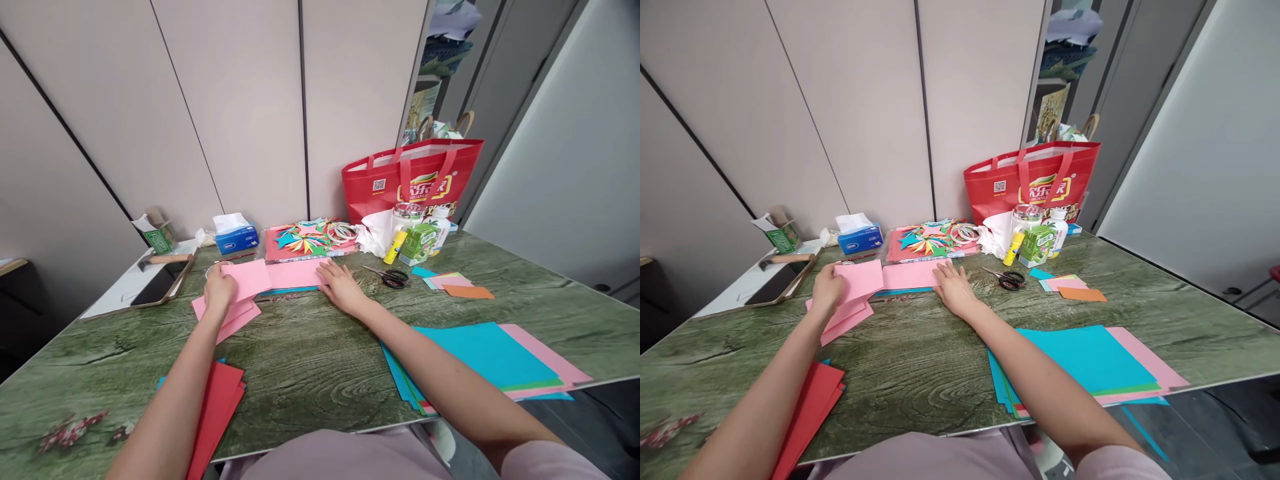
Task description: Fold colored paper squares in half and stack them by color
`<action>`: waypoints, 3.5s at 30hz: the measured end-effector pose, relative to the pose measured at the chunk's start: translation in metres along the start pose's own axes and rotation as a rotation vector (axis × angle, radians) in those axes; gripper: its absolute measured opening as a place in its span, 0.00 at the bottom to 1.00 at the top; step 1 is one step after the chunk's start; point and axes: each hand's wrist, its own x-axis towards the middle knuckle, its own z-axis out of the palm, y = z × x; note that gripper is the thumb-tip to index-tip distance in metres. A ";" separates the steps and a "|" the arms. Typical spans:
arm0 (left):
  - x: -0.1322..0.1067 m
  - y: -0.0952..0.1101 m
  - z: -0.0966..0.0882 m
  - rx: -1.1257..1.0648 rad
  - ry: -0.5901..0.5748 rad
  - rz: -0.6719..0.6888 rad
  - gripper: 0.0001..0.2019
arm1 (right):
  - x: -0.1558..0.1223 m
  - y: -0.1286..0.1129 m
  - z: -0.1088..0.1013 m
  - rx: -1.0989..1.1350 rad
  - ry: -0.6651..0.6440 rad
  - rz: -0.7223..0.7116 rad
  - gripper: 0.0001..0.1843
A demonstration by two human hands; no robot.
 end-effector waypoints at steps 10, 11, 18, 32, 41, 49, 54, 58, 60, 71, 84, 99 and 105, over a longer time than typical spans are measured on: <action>-0.010 0.020 -0.021 0.806 -0.090 -0.292 0.18 | 0.004 0.008 -0.002 0.035 -0.173 0.048 0.13; -0.013 0.021 -0.020 0.821 -0.038 -0.243 0.19 | 0.004 0.008 -0.001 0.045 -0.168 0.060 0.13; -0.020 0.024 -0.003 0.529 -0.075 0.255 0.16 | 0.007 0.010 -0.002 0.022 -0.058 0.143 0.13; -0.044 0.039 0.028 -0.222 -0.410 0.526 0.53 | 0.001 -0.028 -0.034 0.410 0.300 -0.237 0.07; -0.059 0.058 0.025 -0.346 -0.617 0.540 0.63 | -0.006 -0.050 -0.040 0.572 0.036 -0.349 0.09; -0.073 0.071 0.021 -0.354 -0.740 0.551 0.59 | -0.006 -0.054 -0.044 0.749 -0.073 -0.302 0.08; -0.074 0.078 0.020 -0.419 -0.661 0.432 0.44 | -0.005 -0.053 -0.041 0.704 0.022 -0.187 0.06; -0.068 0.076 0.022 -0.494 -0.557 0.306 0.37 | -0.003 -0.048 -0.034 0.650 0.189 -0.082 0.12; -0.065 0.074 0.023 -0.556 -0.501 0.205 0.33 | -0.001 -0.046 -0.033 0.696 0.262 -0.039 0.20; -0.066 0.072 0.024 -0.715 -0.503 -0.028 0.27 | 0.002 -0.037 -0.015 0.984 0.116 0.253 0.16; -0.065 0.069 0.027 -0.894 -0.511 -0.158 0.23 | 0.002 -0.041 -0.022 1.201 0.051 0.384 0.19; -0.066 0.069 0.028 -0.909 -0.471 -0.194 0.24 | 0.003 -0.042 -0.027 1.244 0.059 0.386 0.16; -0.066 0.069 0.028 -0.901 -0.469 -0.188 0.22 | 0.003 -0.041 -0.027 1.257 0.053 0.412 0.14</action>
